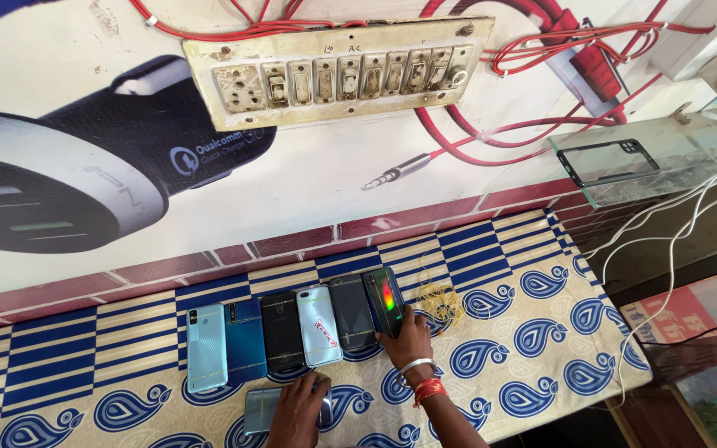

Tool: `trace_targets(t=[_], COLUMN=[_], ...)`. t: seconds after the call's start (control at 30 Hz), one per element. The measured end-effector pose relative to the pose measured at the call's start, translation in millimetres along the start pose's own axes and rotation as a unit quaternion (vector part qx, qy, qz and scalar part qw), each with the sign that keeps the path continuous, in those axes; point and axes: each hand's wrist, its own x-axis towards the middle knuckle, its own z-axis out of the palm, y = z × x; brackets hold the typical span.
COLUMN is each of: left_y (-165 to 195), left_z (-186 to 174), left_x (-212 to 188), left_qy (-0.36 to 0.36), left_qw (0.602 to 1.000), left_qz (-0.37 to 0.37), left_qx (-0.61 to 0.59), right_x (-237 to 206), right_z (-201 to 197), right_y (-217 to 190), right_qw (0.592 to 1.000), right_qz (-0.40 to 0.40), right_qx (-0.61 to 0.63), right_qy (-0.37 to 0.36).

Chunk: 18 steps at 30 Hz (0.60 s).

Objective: The person wipes the back and sides of several smartphones with a small white cloth. They handle each phone one at a time, turning them over to clean different surfaces, then place them back on the patterned table.

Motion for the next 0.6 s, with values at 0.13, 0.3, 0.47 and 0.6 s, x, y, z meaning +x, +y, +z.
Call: trace_targets(t=[0.13, 0.3, 0.47, 0.6], left_y=[-0.1, -4.0, -7.1, -9.8], left_z=[0.7, 1.6, -2.1, -9.6], left_x=[1.0, 3.0, -5.0, -8.9], left_qy=[-0.005, -0.009, 0.033, 0.067], left_qw=[1.000, 1.000, 0.999, 0.998], left_qz=[0.002, 0.012, 0.031, -0.007], left_qx=[0.000, 0.017, 0.009, 0.006], right_x=[2.2, 2.0, -1.8, -0.9], right_z=[7.5, 10.1, 4.2, -0.6], right_y=[6.2, 9.5, 8.1, 11.7], right_qw=[0.999, 0.998, 0.998, 0.998], right_qz=[-0.041, -0.056, -0.055, -0.053], right_qx=[-0.019, -0.019, -0.023, -0.007], right_qy=[0.019, 0.016, 0.002, -0.021])
